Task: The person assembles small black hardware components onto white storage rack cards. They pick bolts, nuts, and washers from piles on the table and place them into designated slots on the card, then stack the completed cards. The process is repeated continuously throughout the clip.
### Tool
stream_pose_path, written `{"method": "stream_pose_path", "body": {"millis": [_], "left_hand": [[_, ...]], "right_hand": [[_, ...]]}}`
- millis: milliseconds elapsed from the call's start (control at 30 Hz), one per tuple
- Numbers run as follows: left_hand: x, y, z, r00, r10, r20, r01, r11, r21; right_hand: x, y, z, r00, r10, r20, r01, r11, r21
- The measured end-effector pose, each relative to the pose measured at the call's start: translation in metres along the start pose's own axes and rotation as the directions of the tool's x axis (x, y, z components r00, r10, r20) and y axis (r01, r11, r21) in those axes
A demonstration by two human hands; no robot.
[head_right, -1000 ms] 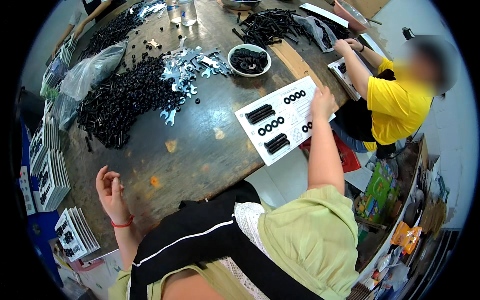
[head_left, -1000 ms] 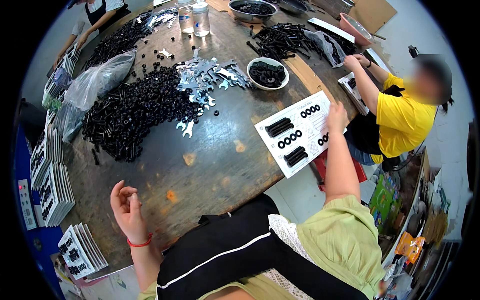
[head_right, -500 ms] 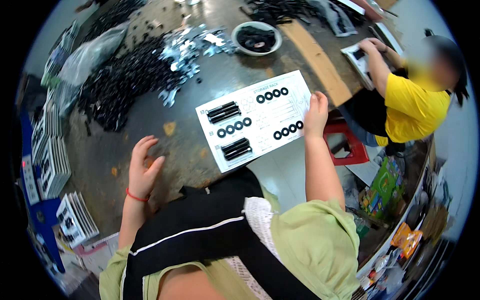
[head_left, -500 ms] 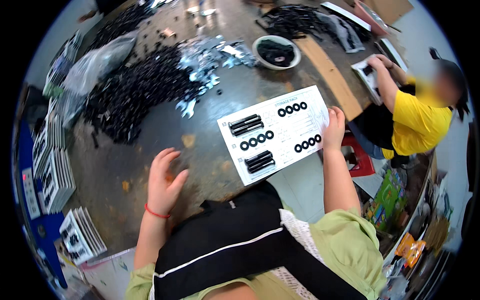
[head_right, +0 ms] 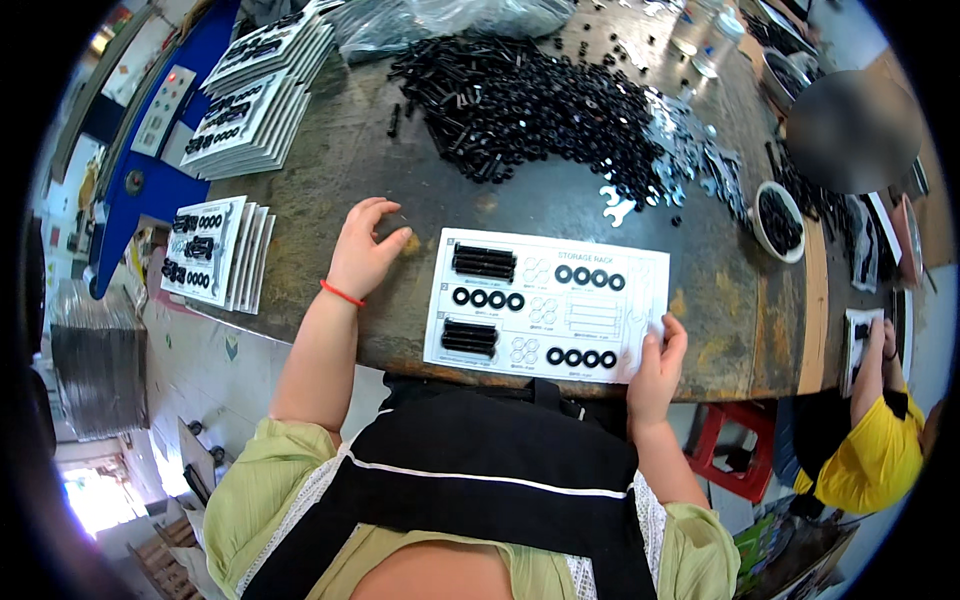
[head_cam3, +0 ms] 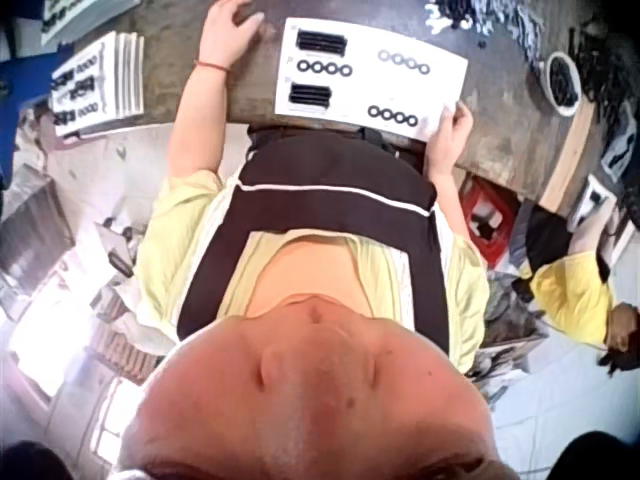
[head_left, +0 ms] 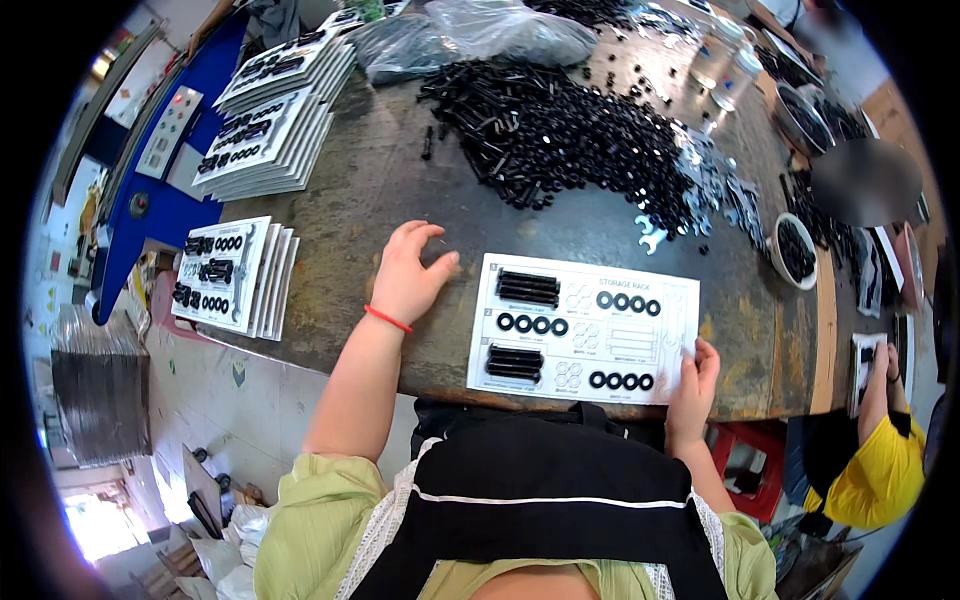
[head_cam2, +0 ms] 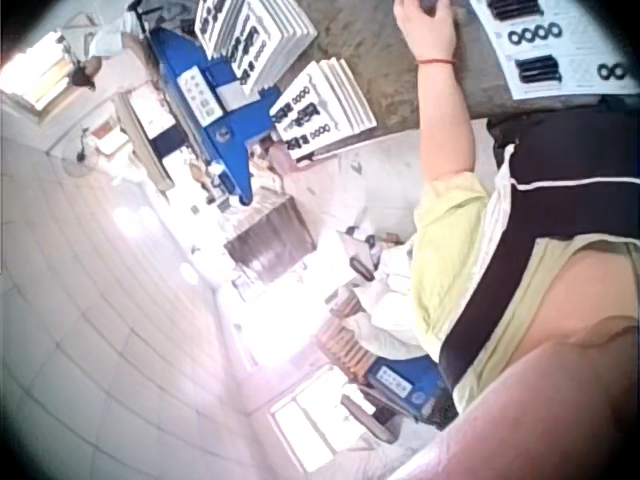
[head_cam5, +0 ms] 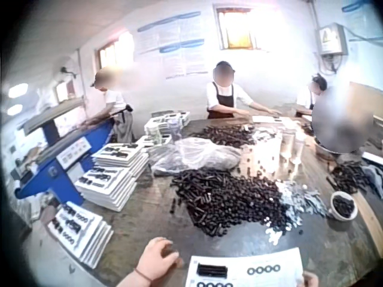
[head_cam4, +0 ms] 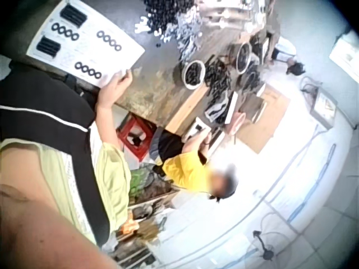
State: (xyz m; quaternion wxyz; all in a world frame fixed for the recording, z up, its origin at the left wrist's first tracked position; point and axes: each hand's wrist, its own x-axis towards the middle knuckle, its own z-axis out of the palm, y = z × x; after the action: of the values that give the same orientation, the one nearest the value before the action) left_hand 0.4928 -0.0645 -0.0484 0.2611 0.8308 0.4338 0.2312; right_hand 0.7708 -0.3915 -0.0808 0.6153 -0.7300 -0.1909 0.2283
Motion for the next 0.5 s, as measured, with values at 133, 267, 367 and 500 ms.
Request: {"method": "stream_pose_path", "body": {"millis": [133, 267, 367, 500], "left_hand": [[0.046, -0.037, -0.01, 0.996, -0.007, -0.085, 0.011, 0.998, 0.054], [0.114, -0.042, 0.001, 0.987, 0.05, -0.151, -0.033, 0.993, 0.113], [0.169, -0.026, 0.014, 0.978, 0.155, -0.141, -0.125, 0.971, 0.203], [0.228, -0.017, 0.034, 0.994, 0.112, 0.004, -0.102, 0.89, 0.444]], "right_hand": [[-0.014, -0.013, 0.03, 0.991, -0.013, 0.132, 0.015, 1.0, -0.014], [0.001, -0.01, 0.03, 0.982, -0.034, 0.184, 0.055, 0.992, -0.11], [0.027, -0.007, 0.018, 0.986, -0.13, 0.1, 0.15, 0.963, -0.224], [0.063, 0.02, -0.004, 0.958, -0.283, -0.038, 0.241, 0.873, -0.423]]}}
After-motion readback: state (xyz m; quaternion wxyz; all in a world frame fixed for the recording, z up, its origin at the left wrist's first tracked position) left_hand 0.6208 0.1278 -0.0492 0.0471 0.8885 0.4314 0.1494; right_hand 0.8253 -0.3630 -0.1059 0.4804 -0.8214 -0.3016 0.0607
